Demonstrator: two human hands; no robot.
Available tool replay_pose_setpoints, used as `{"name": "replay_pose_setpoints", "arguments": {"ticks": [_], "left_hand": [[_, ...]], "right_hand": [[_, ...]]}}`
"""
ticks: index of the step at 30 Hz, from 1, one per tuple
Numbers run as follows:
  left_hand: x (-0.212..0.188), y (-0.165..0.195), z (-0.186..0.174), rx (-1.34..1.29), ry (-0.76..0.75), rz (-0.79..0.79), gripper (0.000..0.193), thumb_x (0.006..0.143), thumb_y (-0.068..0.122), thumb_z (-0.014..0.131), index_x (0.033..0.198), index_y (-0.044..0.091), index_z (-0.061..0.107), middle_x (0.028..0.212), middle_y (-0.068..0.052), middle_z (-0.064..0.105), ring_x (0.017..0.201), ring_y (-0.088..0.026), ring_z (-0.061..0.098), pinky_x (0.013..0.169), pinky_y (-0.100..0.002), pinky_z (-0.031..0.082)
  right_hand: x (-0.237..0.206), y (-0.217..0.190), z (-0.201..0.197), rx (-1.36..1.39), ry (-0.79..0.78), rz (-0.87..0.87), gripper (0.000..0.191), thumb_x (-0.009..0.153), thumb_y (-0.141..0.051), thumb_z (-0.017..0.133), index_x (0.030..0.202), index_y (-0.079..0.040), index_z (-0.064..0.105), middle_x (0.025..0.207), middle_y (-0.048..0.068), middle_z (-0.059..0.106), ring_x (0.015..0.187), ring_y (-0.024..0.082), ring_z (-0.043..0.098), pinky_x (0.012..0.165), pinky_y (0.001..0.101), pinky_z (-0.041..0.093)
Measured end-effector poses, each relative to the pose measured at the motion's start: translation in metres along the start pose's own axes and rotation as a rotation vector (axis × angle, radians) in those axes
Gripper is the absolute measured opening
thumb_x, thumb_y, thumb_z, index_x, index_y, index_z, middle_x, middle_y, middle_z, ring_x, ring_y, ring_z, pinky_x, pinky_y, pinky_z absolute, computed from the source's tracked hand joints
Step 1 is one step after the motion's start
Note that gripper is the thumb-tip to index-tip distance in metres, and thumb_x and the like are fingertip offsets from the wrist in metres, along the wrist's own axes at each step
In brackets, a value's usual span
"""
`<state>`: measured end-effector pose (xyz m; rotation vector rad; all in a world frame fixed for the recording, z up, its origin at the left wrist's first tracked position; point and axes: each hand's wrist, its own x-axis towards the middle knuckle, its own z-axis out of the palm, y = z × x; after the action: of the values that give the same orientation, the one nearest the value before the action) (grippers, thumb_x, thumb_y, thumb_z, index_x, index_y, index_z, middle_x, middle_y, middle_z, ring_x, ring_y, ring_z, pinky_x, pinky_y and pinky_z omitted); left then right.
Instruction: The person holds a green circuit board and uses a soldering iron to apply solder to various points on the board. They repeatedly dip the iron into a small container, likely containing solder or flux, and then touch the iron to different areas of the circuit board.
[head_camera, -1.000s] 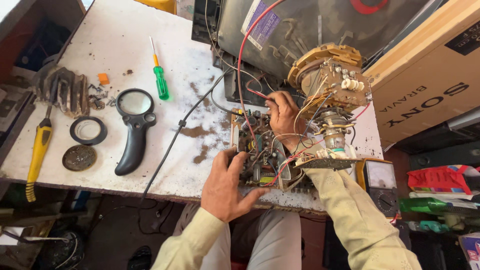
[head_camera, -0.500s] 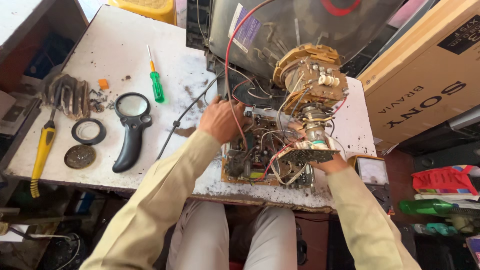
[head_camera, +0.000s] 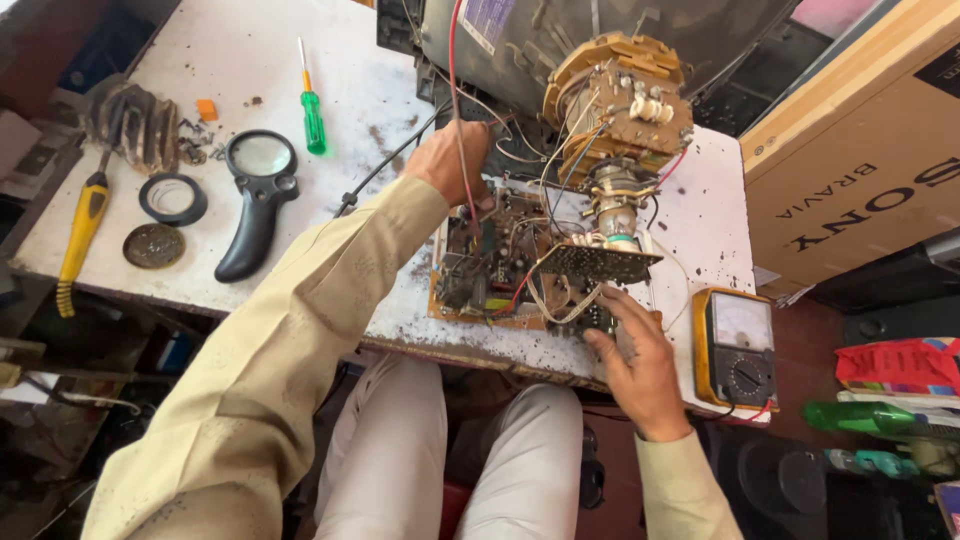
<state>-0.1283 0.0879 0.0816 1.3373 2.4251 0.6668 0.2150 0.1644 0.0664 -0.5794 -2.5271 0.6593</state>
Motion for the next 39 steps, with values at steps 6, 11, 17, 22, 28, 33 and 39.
{"name": "replay_pose_setpoints", "arguments": {"ticks": [6,11,17,22,28,33,39], "left_hand": [[-0.042,-0.022,-0.007,0.2,0.048,0.069,0.048,0.094,0.029,0.076,0.13,0.004,0.057,0.124,-0.021,0.062,0.121,-0.038,0.06,0.104,-0.056,0.043],[-0.114,-0.037,0.003,0.348,0.149,0.341,0.097,0.06,0.001,0.076,0.151,0.015,0.044,0.154,-0.015,0.038,0.145,-0.033,0.034,0.114,-0.061,0.027],[-0.154,-0.021,0.02,-0.062,0.025,0.479,0.112,0.051,0.028,0.096,0.143,-0.001,0.04,0.159,-0.019,0.034,0.149,-0.037,0.021,0.115,-0.062,0.017],[-0.148,-0.012,0.024,0.093,0.125,0.589,0.106,0.052,0.042,0.095,0.129,-0.012,0.046,0.131,-0.027,0.054,0.142,-0.041,0.038,0.12,-0.05,0.022],[-0.181,-0.007,0.008,0.002,0.203,0.698,0.083,0.053,0.042,0.087,0.11,-0.009,0.055,0.106,-0.025,0.063,0.115,-0.042,0.059,0.122,-0.05,0.027],[-0.216,0.011,-0.009,-0.259,0.29,0.628,0.089,0.058,0.042,0.087,0.12,-0.013,0.053,0.115,-0.031,0.061,0.116,-0.046,0.057,0.109,-0.047,0.039],[-0.229,0.025,-0.031,-0.686,0.022,0.321,0.076,0.073,0.046,0.076,0.124,-0.007,0.057,0.11,-0.017,0.069,0.104,-0.027,0.065,0.094,-0.036,0.049]], "right_hand": [[-0.006,0.003,-0.001,-0.031,-0.018,-0.014,0.054,0.09,-0.024,0.075,0.136,-0.002,0.059,0.147,0.021,0.057,0.138,0.037,0.053,0.115,0.0424,0.04],[-0.001,0.014,-0.006,-0.038,-0.015,-0.007,0.068,0.084,-0.027,0.078,0.143,-0.001,0.053,0.152,0.026,0.049,0.142,0.04,0.048,0.116,0.0433,0.038],[0.009,0.017,0.005,-0.067,-0.148,-0.015,0.098,0.072,-0.029,0.09,0.149,0.002,0.039,0.15,0.028,0.047,0.142,0.039,0.044,0.114,0.0442,0.036],[0.0,0.006,0.004,-0.021,-0.1,0.059,0.091,0.068,-0.023,0.091,0.145,0.0,0.049,0.143,0.024,0.058,0.135,0.036,0.056,0.11,0.0401,0.044],[-0.019,-0.019,-0.02,0.099,-0.09,0.125,0.087,0.063,-0.017,0.094,0.141,-0.003,0.057,0.123,0.019,0.07,0.115,0.027,0.069,0.102,0.0347,0.052],[-0.026,-0.036,-0.061,0.34,-0.06,0.055,0.094,0.063,-0.013,0.092,0.145,-0.001,0.05,0.124,0.016,0.069,0.115,0.02,0.065,0.099,0.0318,0.05],[-0.036,-0.048,-0.098,0.483,-0.108,0.197,0.059,0.085,-0.024,0.077,0.136,0.0,0.062,0.106,0.007,0.072,0.089,0.01,0.067,0.078,0.025,0.056]]}}
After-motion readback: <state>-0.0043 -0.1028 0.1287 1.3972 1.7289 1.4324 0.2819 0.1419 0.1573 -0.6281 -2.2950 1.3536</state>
